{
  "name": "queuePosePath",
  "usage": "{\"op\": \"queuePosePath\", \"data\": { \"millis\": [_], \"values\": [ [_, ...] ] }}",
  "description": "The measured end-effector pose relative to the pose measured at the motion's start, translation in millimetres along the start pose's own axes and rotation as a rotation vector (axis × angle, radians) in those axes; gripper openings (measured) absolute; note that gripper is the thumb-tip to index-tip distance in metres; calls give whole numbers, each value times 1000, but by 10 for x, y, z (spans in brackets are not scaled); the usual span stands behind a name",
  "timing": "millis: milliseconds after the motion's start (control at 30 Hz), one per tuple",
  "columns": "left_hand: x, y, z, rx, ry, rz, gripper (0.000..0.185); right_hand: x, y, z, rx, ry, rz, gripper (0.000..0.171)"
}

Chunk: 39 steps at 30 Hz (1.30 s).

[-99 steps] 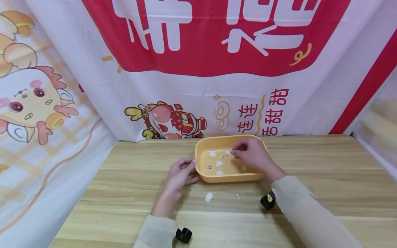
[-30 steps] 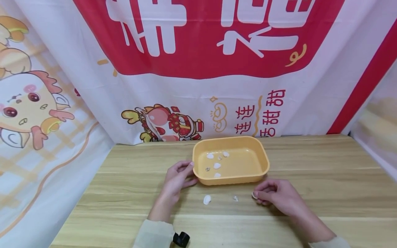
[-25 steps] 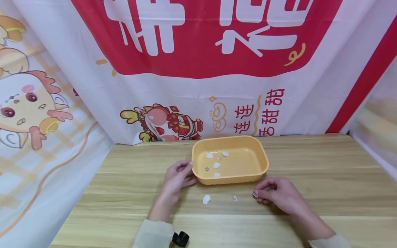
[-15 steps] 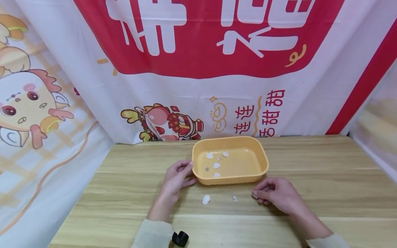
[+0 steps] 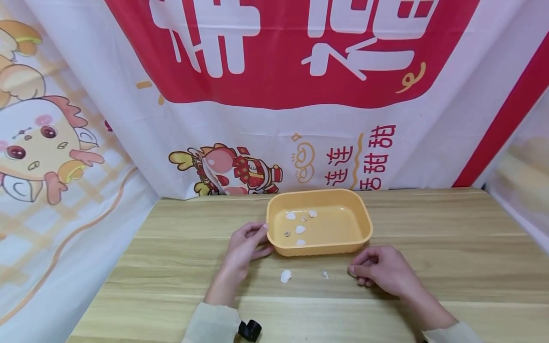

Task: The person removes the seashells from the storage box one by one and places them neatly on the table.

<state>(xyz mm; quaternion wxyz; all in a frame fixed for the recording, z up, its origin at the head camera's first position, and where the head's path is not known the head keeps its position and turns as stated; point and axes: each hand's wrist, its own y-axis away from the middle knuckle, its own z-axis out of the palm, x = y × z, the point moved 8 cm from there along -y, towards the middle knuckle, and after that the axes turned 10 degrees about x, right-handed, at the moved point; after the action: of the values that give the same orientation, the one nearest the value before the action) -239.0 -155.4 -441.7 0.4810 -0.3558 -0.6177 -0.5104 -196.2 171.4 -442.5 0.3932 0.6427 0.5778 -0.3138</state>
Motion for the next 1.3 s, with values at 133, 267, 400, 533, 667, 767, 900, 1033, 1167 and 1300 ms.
{"op": "queuePosePath", "data": {
  "millis": [133,267,400,533,667,767,900,1033,1167,1300],
  "values": [
    [-4,-9,0,-2,-5,1,42,-8,5,-4,13,46,-9,12],
    [-3,-15,-5,-1,-5,2,40,-9,-2,-6,24,73,-16,12],
    [5,-26,-4,1,-2,5,39,-23,-3,-15,29,90,-31,12],
    [-2,-20,-1,-6,-5,6,40,-7,10,-11,29,90,-16,12],
    [-7,-2,3,-10,-6,6,41,14,10,-7,33,87,5,12],
    [1,-3,2,-7,-1,9,41,3,-4,-12,35,85,-7,13],
    [3,4,1,-4,-1,6,41,3,-11,-12,33,90,-15,13],
    [3,11,2,-5,-4,5,43,10,-15,-14,33,102,-7,13],
    [4,10,-1,-3,-8,3,44,7,-21,-18,35,112,-12,13],
    [-1,1,-1,0,-7,2,43,10,-25,-20,37,115,-24,13]
  ]
}}
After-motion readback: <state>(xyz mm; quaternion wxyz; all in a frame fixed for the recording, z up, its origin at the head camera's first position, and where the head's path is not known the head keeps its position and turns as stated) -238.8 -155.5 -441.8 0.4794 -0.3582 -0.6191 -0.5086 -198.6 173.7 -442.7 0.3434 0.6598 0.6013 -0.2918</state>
